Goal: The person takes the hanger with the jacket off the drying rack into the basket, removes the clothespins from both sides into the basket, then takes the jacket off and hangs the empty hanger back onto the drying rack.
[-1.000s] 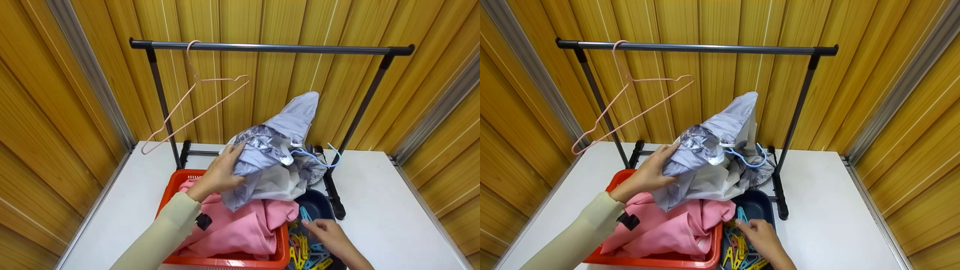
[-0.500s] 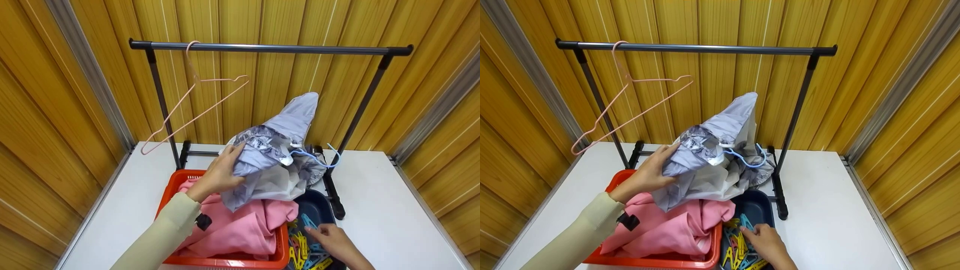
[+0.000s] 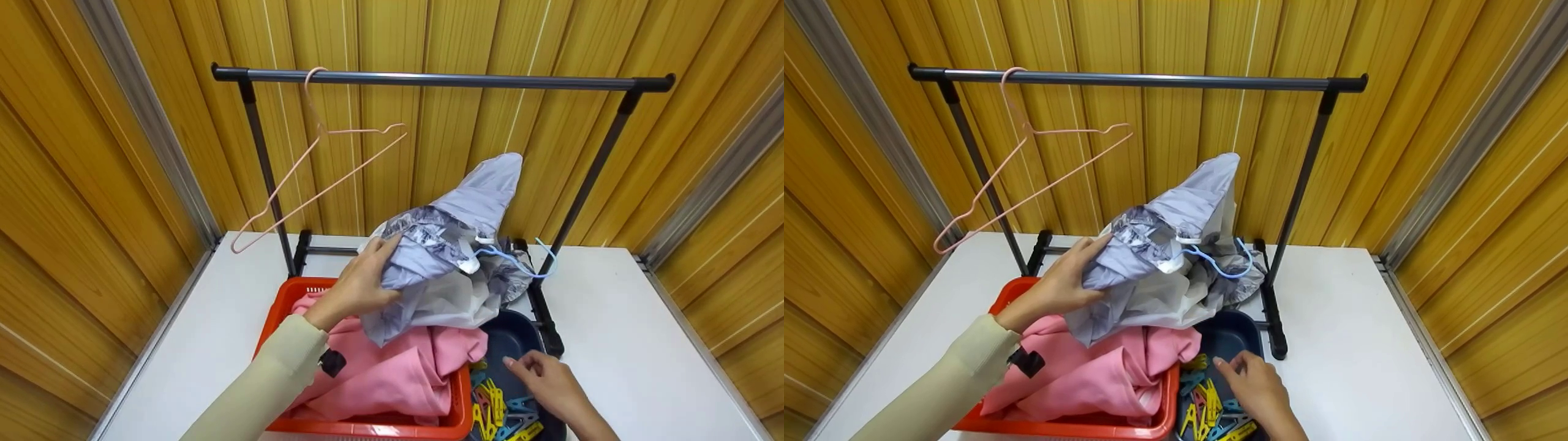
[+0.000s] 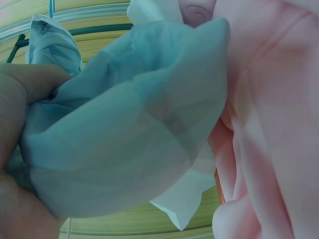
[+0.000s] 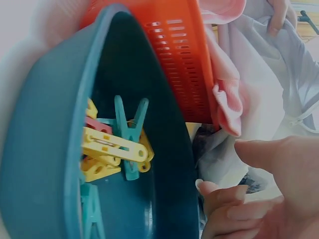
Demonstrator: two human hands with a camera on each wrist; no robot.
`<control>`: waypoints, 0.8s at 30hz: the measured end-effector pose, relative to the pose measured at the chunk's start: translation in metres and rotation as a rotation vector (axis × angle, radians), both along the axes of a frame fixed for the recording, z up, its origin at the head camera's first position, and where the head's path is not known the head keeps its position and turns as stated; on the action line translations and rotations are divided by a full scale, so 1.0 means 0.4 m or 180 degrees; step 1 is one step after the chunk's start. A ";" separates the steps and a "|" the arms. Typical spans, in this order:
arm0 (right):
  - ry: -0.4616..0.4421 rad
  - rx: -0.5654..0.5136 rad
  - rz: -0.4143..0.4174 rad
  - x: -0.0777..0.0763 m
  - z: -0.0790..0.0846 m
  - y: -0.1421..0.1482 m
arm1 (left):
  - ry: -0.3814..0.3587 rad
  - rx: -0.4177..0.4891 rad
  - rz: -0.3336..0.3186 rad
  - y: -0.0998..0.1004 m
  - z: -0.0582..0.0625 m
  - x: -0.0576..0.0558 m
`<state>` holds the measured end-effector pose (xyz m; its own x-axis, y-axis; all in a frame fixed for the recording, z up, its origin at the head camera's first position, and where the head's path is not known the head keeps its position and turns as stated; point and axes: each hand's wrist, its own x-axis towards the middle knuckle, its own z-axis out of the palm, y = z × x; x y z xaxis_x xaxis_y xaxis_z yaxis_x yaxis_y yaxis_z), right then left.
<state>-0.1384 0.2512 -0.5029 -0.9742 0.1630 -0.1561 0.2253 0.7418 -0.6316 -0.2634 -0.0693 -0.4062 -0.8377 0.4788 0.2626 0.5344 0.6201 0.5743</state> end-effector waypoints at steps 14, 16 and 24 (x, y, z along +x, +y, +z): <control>0.0193 -0.0362 -0.0190 -0.023 0.072 -0.010 | -0.0045 0.0038 -0.0059 0.000 -0.001 0.004; 0.0305 -0.0287 -0.0222 -0.029 0.089 -0.012 | -0.0036 0.0036 -0.0073 0.000 -0.002 0.004; 0.0834 -0.0260 -0.0269 -0.036 0.156 -0.038 | 0.0051 -0.0032 -0.0090 0.001 -0.005 0.005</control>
